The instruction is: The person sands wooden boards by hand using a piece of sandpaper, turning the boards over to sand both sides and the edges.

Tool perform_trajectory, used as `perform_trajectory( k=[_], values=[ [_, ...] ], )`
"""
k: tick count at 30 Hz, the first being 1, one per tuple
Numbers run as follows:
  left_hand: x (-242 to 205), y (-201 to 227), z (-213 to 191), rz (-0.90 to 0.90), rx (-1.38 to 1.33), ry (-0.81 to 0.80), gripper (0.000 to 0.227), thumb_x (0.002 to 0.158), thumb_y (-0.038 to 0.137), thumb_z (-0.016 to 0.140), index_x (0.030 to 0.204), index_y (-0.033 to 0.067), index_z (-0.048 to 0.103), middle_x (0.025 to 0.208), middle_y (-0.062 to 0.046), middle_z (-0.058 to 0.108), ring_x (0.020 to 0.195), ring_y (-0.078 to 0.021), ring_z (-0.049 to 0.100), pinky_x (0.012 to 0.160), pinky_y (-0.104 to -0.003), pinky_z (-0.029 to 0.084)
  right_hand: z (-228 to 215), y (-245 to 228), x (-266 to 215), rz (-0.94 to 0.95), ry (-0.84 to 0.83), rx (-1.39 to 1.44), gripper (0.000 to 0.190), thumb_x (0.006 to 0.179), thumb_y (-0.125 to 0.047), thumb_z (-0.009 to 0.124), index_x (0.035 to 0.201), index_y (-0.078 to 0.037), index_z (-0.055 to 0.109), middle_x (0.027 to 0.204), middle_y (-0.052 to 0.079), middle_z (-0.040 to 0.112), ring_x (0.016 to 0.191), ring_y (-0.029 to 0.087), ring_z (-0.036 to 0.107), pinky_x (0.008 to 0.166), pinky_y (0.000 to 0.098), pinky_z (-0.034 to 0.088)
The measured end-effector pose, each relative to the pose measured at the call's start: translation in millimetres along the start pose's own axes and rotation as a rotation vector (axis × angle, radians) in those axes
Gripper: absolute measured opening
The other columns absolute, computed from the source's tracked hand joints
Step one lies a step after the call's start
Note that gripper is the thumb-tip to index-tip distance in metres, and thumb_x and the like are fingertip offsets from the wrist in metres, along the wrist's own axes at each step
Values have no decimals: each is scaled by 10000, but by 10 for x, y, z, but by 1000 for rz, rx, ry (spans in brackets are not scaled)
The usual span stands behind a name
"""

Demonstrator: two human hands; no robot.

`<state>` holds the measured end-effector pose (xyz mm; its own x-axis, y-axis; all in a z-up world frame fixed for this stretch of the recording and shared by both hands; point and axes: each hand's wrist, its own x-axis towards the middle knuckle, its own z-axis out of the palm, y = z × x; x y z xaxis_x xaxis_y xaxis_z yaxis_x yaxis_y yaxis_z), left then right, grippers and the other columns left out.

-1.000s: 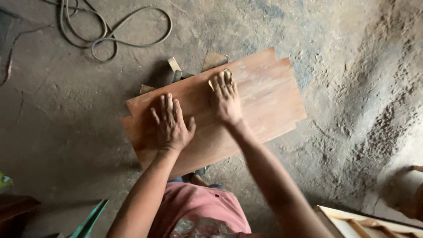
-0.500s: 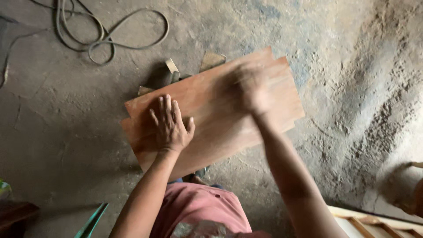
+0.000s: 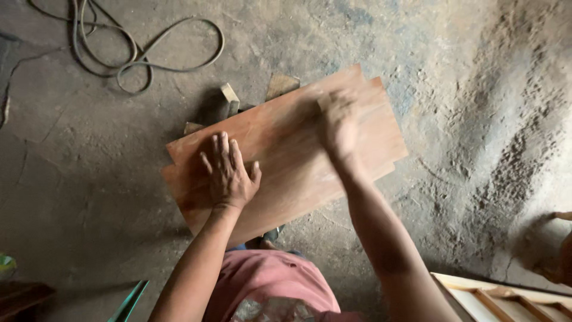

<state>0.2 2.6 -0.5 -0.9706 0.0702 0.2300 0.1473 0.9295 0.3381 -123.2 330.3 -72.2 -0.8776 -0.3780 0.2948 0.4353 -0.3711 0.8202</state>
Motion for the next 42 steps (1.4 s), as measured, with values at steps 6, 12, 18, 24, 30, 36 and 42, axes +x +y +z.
perform_trajectory(
  k=[6, 12, 18, 24, 30, 36, 42],
  values=[
    [-9, -23, 2, -1, 5, 14, 770, 955, 434, 591, 1485, -95, 412, 1623, -293, 316, 1537, -469, 262, 1191, -732, 188, 300, 29, 133, 126, 101, 1547, 383, 1081, -182, 419, 1364, 24, 576, 1374, 169, 623, 1294, 268, 571, 1155, 378, 408],
    [35, -21, 7, 10, 0, 10, 772, 949, 433, 596, 1489, -85, 409, 1612, -296, 332, 1526, -484, 278, 1173, -736, 191, -333, 335, 5, 153, -408, 2494, 319, 1110, -173, 439, 1374, -39, 557, 1435, 180, 533, 1400, 288, 454, 1304, 420, 313],
    [-44, -36, 31, 13, -2, 26, 775, 966, 437, 584, 1500, -90, 391, 1622, -308, 318, 1536, -486, 256, 1193, -741, 185, 515, 157, 138, 110, -686, 1950, 465, 1208, -234, 351, 1569, 47, 433, 1648, 253, 377, 1565, 362, 276, 1334, 413, 145],
    [6, -38, 3, -2, 24, -34, 792, 926, 448, 585, 1475, -90, 396, 1617, -310, 312, 1526, -483, 254, 1174, -737, 170, -190, 398, -307, -48, -96, 2234, 485, 1148, -188, 348, 1562, 53, 419, 1644, 245, 380, 1556, 373, 296, 1320, 448, 175],
    [16, -24, 18, 10, 8, -1, 780, 965, 442, 589, 1500, -91, 393, 1626, -302, 314, 1536, -478, 259, 1184, -738, 189, 480, 135, 255, 274, -750, 1957, 519, 1076, -132, 344, 1555, 60, 402, 1640, 236, 384, 1545, 386, 320, 1303, 490, 212],
    [1, -29, -24, 10, 39, -19, 781, 951, 443, 595, 1494, -80, 392, 1622, -301, 326, 1534, -475, 270, 1180, -733, 199, -550, 633, -659, -57, -90, 2292, 563, 1005, -77, 340, 1547, 66, 385, 1635, 227, 388, 1535, 399, 344, 1286, 532, 249],
    [-53, -11, 22, 27, 25, 36, 778, 962, 441, 605, 1495, -83, 389, 1614, -304, 326, 1529, -488, 270, 1190, -736, 192, 454, 273, -111, 237, -715, 2053, 542, 1045, -68, 365, 1565, 87, 353, 1646, 299, 327, 1555, 452, 284, 1328, 499, 211]
  ],
)
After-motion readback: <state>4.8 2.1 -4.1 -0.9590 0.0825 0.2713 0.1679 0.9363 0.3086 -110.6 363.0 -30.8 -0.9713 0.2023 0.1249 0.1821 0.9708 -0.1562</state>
